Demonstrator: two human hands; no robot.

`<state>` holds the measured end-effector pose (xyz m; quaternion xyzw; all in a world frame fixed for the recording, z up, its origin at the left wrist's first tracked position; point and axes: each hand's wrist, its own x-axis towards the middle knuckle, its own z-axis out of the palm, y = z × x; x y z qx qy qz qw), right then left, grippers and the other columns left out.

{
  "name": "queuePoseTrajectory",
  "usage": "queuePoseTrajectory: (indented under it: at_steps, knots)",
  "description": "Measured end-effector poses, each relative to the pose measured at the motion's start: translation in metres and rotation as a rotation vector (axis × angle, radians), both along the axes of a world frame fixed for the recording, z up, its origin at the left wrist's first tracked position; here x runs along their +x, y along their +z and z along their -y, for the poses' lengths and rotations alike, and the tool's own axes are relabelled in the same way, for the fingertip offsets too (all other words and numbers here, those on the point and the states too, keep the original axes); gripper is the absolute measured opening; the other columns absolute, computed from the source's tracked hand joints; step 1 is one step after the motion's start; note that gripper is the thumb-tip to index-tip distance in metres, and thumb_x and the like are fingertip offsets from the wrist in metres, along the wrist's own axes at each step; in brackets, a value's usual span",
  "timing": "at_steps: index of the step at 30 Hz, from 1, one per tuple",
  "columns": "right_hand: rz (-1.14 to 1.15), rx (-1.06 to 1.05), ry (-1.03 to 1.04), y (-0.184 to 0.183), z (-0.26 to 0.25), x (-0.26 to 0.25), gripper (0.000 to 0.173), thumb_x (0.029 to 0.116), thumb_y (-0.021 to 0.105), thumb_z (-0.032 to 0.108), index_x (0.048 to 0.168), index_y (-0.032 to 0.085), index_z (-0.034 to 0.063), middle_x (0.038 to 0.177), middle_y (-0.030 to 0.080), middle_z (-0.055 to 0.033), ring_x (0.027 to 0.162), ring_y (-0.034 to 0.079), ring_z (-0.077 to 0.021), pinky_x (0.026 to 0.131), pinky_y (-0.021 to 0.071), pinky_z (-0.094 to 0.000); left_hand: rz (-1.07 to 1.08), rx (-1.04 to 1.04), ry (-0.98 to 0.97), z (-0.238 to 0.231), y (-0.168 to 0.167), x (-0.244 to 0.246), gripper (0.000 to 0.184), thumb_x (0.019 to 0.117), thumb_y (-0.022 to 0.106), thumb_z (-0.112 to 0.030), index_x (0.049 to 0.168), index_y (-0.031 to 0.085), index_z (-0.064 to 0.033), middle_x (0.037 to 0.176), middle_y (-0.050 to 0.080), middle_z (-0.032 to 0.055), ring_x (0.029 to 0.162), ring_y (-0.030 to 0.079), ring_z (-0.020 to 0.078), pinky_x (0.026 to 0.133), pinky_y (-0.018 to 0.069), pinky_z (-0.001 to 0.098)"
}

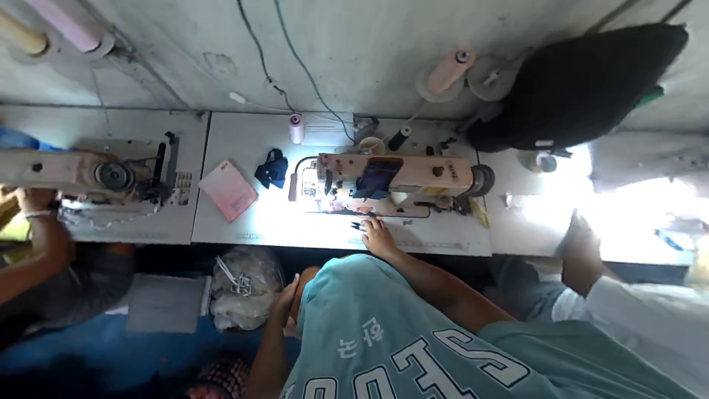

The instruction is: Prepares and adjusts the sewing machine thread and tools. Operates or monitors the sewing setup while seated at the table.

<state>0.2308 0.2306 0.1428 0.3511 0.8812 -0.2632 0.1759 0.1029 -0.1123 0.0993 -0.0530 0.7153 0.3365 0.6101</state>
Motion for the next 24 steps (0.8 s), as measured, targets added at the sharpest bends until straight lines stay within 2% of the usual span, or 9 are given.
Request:
queuePoseTrajectory:
  at_steps: [3, 5, 8, 11, 15, 17, 20, 22, 24]
  knots:
    - [0.015, 0.052, 0.099, -0.005, -0.006, 0.014, 0.056, 0.0983, 0.057, 0.024, 0.15, 0.048, 0.0047, 0.157, 0.042, -0.0218, 0.146, 0.038, -0.0412, 0.115, 0.0382, -0.0565, -0.005, 0.033, 0.026, -0.003, 0.002, 0.024, 0.077, 0.1061, 0.024, -0.064, 0.144, 0.055, -0.0045, 0.142, 0.059, 0.0205, 0.134, 0.056, 0.0312, 0.111, 0.0433, 0.0546]
    - [-0.031, 0.115, 0.177, -0.005, -0.015, 0.02, 0.058, 0.0961, 0.061, 0.027, 0.147, 0.052, 0.0032, 0.155, 0.046, -0.0232, 0.145, 0.041, -0.0423, 0.116, 0.0374, -0.0571, -0.07, -0.023, 0.026, -0.011, 0.005, 0.04, 0.08, 0.1051, 0.026, -0.066, 0.142, 0.057, -0.0028, 0.144, 0.057, 0.0226, 0.136, 0.053, 0.0344, 0.113, 0.0406, 0.0573]
    - [-0.15, 0.126, 0.286, -0.008, -0.023, 0.015, 0.06, 0.0937, 0.068, 0.027, 0.145, 0.054, -0.0006, 0.149, 0.049, -0.0291, 0.139, 0.045, -0.0497, 0.113, 0.0378, -0.0635, -0.115, -0.132, 0.163, -0.022, 0.051, 0.06, 0.077, 0.1061, 0.029, -0.063, 0.145, 0.054, -0.0013, 0.15, 0.051, 0.0234, 0.143, 0.045, 0.0367, 0.119, 0.0309, 0.0574]
    - [-0.243, 0.198, 0.397, -0.02, -0.034, 0.027, 0.059, 0.096, 0.066, 0.032, 0.144, 0.055, -0.0002, 0.146, 0.05, -0.0322, 0.136, 0.047, -0.0529, 0.112, 0.0386, -0.0646, -0.178, -0.032, 0.268, -0.008, 0.032, 0.086, 0.079, 0.1056, 0.027, -0.065, 0.139, 0.059, -0.001, 0.141, 0.058, 0.0244, 0.135, 0.053, 0.0372, 0.113, 0.0388, 0.0609]
    - [-0.342, 0.208, 0.497, -0.027, -0.044, 0.026, 0.058, 0.0937, 0.068, 0.029, 0.139, 0.058, -0.005, 0.147, 0.047, -0.0364, 0.134, 0.046, -0.0575, 0.111, 0.0366, -0.0657, -0.182, -0.015, 0.445, 0.003, 0.028, 0.123, 0.082, 0.1024, 0.031, -0.07, 0.138, 0.061, -0.0024, 0.142, 0.058, 0.0238, 0.136, 0.053, 0.0368, 0.113, 0.0369, 0.062]
    - [-0.39, 0.201, 0.511, -0.037, -0.05, 0.026, 0.06, 0.091, 0.069, 0.03, 0.138, 0.059, -0.0045, 0.152, 0.044, -0.0334, 0.138, 0.044, -0.0547, 0.113, 0.0342, -0.064, -0.191, -0.022, 0.517, 0.009, 0.034, 0.135, 0.082, 0.1025, 0.032, -0.069, 0.139, 0.059, -0.0003, 0.143, 0.057, 0.0252, 0.137, 0.052, 0.0381, 0.113, 0.0366, 0.0622]
    - [-0.397, 0.175, 0.484, -0.038, -0.051, 0.021, 0.064, 0.0879, 0.071, 0.03, 0.141, 0.057, -0.0031, 0.16, 0.037, -0.0273, 0.144, 0.039, -0.0491, 0.117, 0.0311, -0.0611, -0.276, 0.044, 0.638, 0.005, 0.021, 0.154, 0.076, 0.1037, 0.035, -0.066, 0.137, 0.06, -0.0019, 0.138, 0.06, 0.0242, 0.131, 0.056, 0.0362, 0.111, 0.04, 0.0601]
    - [-0.368, 0.142, 0.478, -0.03, -0.049, 0.021, 0.068, 0.0869, 0.072, 0.026, 0.143, 0.053, -0.0062, 0.16, 0.034, -0.0305, 0.145, 0.037, -0.0516, 0.118, 0.03, -0.0625, -0.262, 0.043, 0.685, -0.001, 0.02, 0.167, 0.076, 0.1032, 0.038, -0.066, 0.137, 0.06, -0.0021, 0.138, 0.06, 0.0241, 0.131, 0.056, 0.0363, 0.111, 0.04, 0.06]
    - [-0.343, 0.103, 0.498, -0.017, -0.047, 0.016, 0.071, 0.0861, 0.074, 0.023, 0.143, 0.049, -0.0125, 0.155, 0.036, -0.0381, 0.141, 0.038, -0.0578, 0.115, 0.0327, -0.0654, -0.158, 0.009, 0.801, -0.006, 0.045, 0.174, 0.079, 0.1025, 0.04, -0.066, 0.144, 0.055, -0.0012, 0.147, 0.054, 0.0237, 0.14, 0.049, 0.0368, 0.116, 0.0349, 0.0604]
